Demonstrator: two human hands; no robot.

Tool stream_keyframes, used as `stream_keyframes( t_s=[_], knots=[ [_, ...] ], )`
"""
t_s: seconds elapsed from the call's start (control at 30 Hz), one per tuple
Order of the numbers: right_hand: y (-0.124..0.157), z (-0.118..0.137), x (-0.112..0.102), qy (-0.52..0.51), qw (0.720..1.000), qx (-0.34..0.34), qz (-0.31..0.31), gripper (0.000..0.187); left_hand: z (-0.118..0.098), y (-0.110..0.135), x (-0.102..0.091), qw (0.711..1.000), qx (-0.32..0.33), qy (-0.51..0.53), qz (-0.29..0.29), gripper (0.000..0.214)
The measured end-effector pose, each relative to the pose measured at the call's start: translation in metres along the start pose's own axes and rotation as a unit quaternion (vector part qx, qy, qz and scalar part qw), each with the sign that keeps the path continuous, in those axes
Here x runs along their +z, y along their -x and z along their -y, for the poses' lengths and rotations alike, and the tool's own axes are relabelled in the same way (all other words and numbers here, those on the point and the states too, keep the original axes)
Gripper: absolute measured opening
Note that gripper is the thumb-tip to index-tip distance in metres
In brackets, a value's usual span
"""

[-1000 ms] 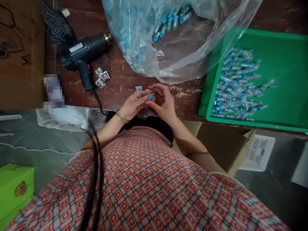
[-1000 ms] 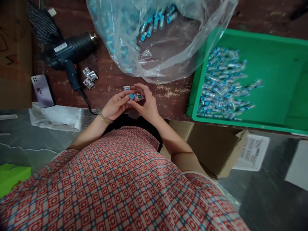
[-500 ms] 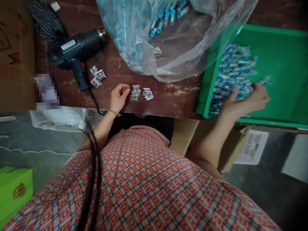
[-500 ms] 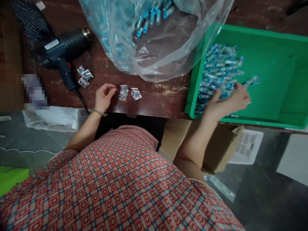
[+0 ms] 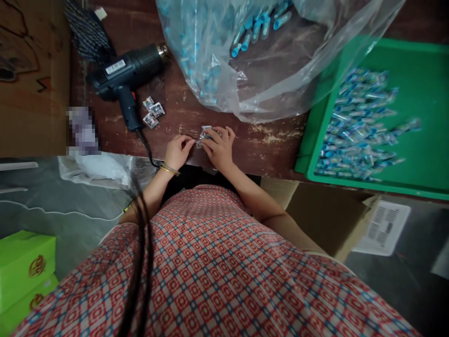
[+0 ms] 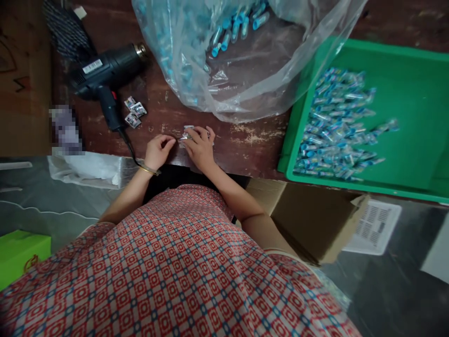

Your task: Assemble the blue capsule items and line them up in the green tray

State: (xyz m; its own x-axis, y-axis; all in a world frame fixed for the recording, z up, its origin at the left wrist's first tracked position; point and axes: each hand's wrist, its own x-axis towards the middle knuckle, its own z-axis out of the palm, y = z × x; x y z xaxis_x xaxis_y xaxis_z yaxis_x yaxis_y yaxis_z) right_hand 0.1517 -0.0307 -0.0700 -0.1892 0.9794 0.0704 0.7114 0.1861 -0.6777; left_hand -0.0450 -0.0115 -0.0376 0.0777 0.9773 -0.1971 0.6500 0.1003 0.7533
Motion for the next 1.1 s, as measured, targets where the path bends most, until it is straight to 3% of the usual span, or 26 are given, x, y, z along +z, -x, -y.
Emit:
stream_keyframes(
  t_s=[0.23, 0.33, 0.4, 0.5, 0.57, 0.63, 0.73, 0.8, 0.97, 1.1],
  knots=[
    [-0.010, 0.005, -0.022, -0.023, 0.998, 0.043, -0.030, 0.017, -0.010, -0.008, 0.019, 0.995, 0.040, -0.083, 0.026, 0.015],
    [-0.014, 0.002, -0.051, -0.057, 0.995, 0.022, -0.082, 0.017, -0.009, -0.008, 0.017, 0.995, 0.048, -0.078, 0.033, 0.013],
    [-0.030, -0.016, -0.076, -0.084, 0.988, 0.021, -0.131, 0.022, -0.006, -0.007, 0.016, 0.999, 0.028, -0.036, 0.014, 0.010],
    [-0.083, -0.064, -0.104, -0.081, 0.982, 0.044, -0.167, 0.032, -0.003, -0.009, 0.017, 0.992, -0.048, 0.121, 0.004, 0.009],
    [-0.132, -0.099, -0.110, -0.046, 0.989, 0.052, -0.134, 0.032, -0.003, -0.012, 0.018, 0.976, -0.077, 0.205, 0.018, 0.017],
    [-0.181, -0.124, -0.104, -0.015, 0.994, 0.061, -0.093, 0.028, -0.005, -0.014, 0.019, 0.978, -0.056, 0.198, 0.028, 0.019],
    [-0.234, -0.134, -0.086, 0.021, 0.993, 0.089, -0.068, 0.022, -0.010, -0.014, 0.016, 0.991, -0.018, 0.134, 0.020, 0.017],
    [-0.251, -0.130, -0.075, 0.043, 0.991, 0.112, -0.061, 0.026, -0.014, -0.013, 0.013, 0.986, -0.042, 0.161, 0.015, 0.019],
    [-0.244, -0.132, -0.075, 0.000, 0.986, 0.133, -0.096, 0.009, -0.021, -0.014, -0.002, 0.941, -0.124, 0.312, 0.051, 0.039],
    [-0.179, -0.120, -0.101, -0.049, 0.981, 0.076, -0.171, 0.015, -0.023, -0.016, -0.010, 0.926, -0.113, 0.354, 0.057, 0.047]
  ],
)
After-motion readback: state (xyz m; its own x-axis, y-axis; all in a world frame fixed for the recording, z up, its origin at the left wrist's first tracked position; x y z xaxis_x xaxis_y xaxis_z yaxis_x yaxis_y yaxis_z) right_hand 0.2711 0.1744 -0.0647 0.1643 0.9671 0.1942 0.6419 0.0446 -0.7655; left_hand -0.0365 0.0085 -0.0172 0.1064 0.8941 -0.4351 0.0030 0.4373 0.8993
